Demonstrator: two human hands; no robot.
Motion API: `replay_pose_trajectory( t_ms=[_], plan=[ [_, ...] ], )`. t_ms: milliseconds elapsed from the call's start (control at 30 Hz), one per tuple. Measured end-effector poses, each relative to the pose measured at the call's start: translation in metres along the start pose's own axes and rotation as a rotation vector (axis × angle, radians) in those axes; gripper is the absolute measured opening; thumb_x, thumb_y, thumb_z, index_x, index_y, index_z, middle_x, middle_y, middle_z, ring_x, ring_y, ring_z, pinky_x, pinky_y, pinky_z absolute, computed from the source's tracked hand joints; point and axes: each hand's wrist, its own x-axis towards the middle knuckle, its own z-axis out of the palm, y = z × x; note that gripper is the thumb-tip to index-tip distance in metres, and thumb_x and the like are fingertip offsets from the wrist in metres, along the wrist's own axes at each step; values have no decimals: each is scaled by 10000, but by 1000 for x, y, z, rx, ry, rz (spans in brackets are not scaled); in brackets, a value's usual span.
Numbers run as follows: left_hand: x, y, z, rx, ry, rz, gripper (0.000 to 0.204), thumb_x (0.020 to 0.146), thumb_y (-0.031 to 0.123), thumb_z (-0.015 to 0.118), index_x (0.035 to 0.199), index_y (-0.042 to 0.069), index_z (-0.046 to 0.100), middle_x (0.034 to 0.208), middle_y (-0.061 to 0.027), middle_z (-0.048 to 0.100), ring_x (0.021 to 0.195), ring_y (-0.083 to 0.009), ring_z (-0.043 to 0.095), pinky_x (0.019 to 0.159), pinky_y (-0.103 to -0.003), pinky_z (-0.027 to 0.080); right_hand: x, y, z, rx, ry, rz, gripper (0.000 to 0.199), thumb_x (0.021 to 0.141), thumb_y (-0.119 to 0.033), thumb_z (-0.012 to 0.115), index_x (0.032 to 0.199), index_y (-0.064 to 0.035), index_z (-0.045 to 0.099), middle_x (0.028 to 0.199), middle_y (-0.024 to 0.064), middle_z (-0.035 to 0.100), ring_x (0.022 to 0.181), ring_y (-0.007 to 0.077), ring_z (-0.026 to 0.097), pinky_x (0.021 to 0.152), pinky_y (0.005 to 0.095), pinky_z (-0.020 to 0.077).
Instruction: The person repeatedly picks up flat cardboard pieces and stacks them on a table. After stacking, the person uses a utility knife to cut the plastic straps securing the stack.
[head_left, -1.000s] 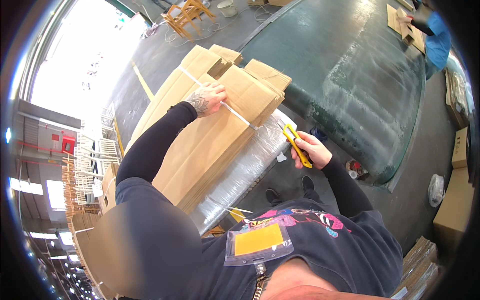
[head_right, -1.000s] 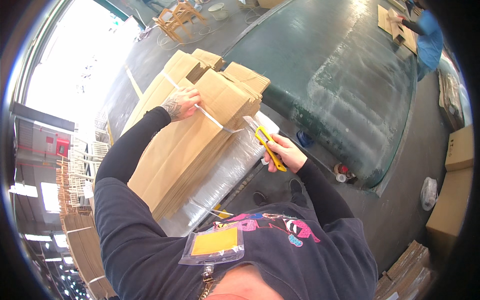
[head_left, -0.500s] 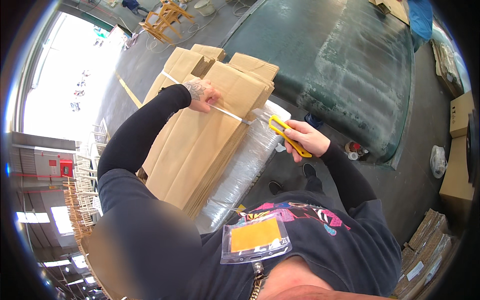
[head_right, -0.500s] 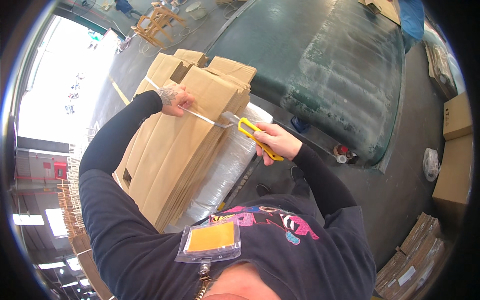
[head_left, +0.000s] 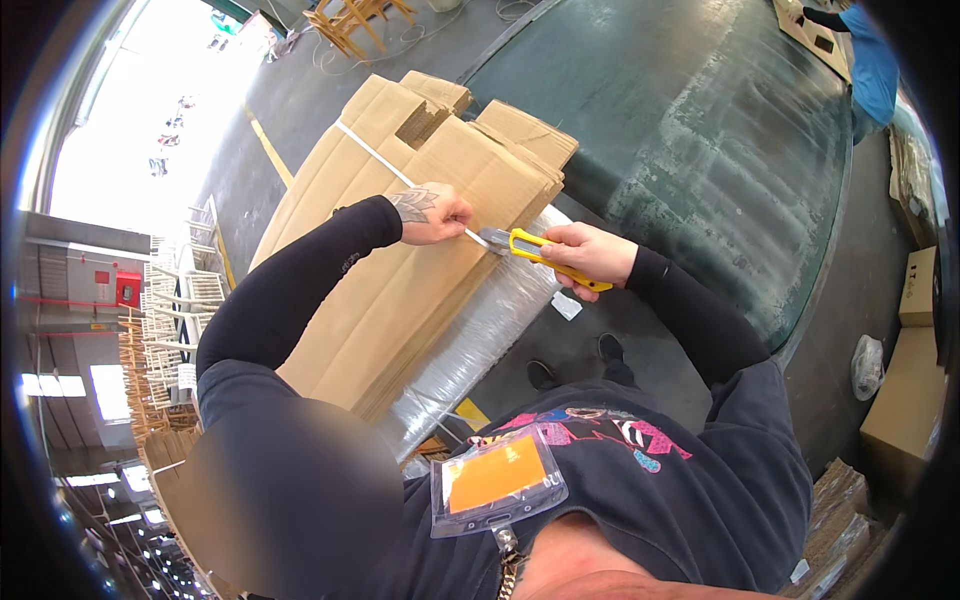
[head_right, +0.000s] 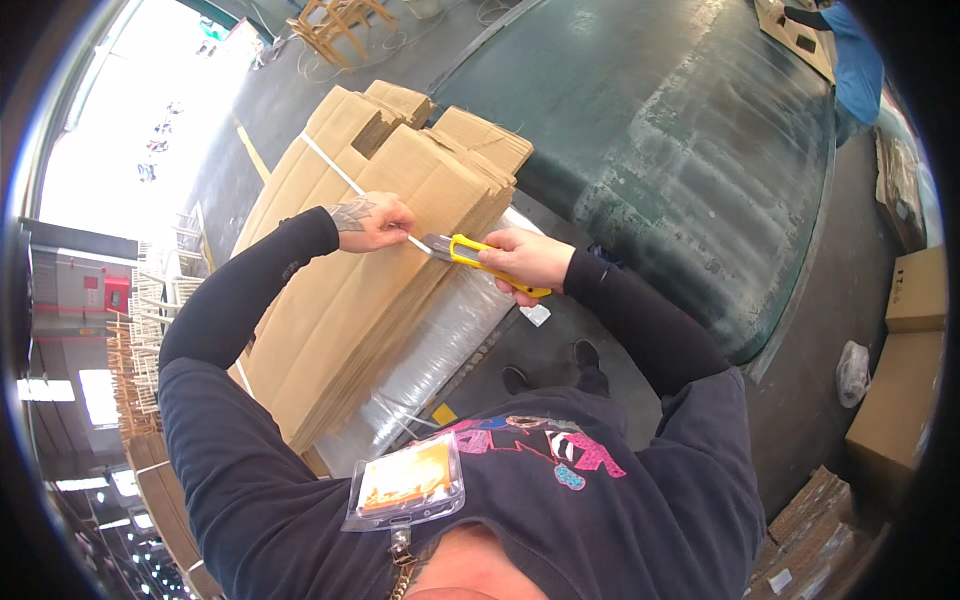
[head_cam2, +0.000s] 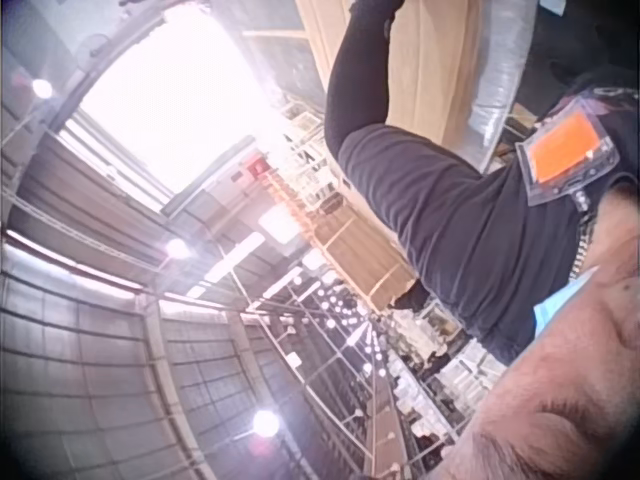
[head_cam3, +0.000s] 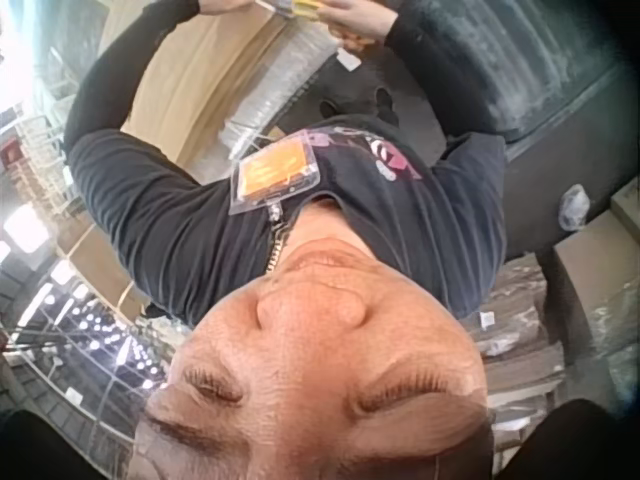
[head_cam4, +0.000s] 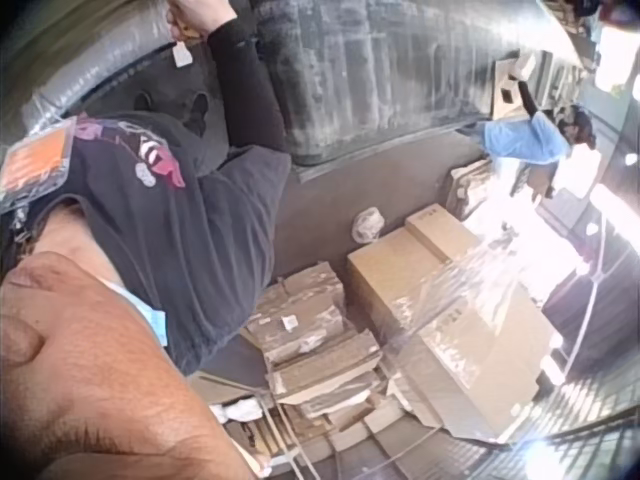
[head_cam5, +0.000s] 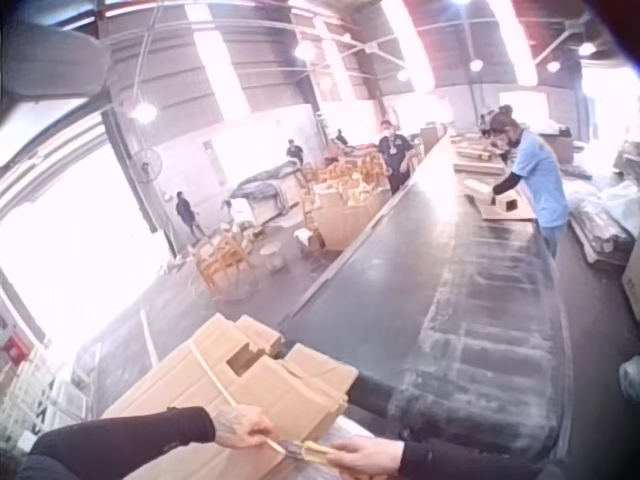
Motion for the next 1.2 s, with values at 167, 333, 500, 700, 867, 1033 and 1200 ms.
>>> replay_pose_trajectory(
  t_ms=[167, 333, 500, 700, 867, 1033, 1200],
  plan=[
    [5, -3, -3, -18, -11, 0, 176, 874, 203, 592, 873, 40, 657, 833, -163, 623, 865, -340, 604, 785, -453, 475, 6, -15, -15, 30, -104, 70, 339, 1058, -289, 425, 1213, -10, 538, 674, 24, 520, 409, 96, 491, 376, 246, 432],
    [14, -6, -6, -15, 1, 66, 196, 832, 186, 571, 805, 0, 627, 721, -185, 603, 706, -345, 592, 670, -444, 460, 17, -15, -16, 5, -151, 40, 346, 1053, -298, 420, 1217, -8, 514, 678, 31, 510, 414, 109, 502, 378, 262, 444],
    [14, -9, -8, -154, 27, 62, 192, 809, 186, 593, 795, 1, 639, 664, -147, 608, 619, -292, 582, 616, -404, 457, 4, 7, -2, -113, -307, 140, 331, 1035, -304, 428, 1147, -8, 525, 693, 48, 546, 431, 132, 537, 386, 292, 463],
    [6, -7, -4, -211, 13, -67, 212, 823, 216, 605, 810, 7, 643, 713, -140, 608, 700, -272, 599, 658, -395, 464, -5, 9, 12, -44, -332, -63, 336, 1054, -327, 420, 1192, -34, 510, 675, 39, 542, 426, 112, 520, 402, 258, 443],
    [-2, -4, 5, -176, 141, -76, 240, 816, 239, 592, 819, 4, 641, 747, -159, 606, 742, -291, 599, 695, -402, 469, -14, -1, -14, 65, -58, -97, 317, 1056, -307, 414, 1113, -10, 509, 661, 29, 526, 417, 105, 517, 382, 260, 437],
    [-5, -1, 4, -144, 181, -70, 245, 813, 241, 585, 806, 0, 631, 747, -169, 598, 742, -310, 589, 690, -416, 460, -1, -4, -14, -51, -80, -32, 299, 1024, -271, 420, 1069, 8, 517, 662, 40, 537, 412, 125, 532, 370, 286, 442],
    [0, 3, -2, -150, 143, -74, 224, 803, 216, 580, 786, -2, 626, 725, -187, 582, 715, -324, 576, 665, -425, 447, 12, -2, -14, -17, -116, -50, 311, 1013, -272, 424, 1063, 17, 527, 662, 52, 545, 420, 147, 551, 374, 308, 458]
  ],
)
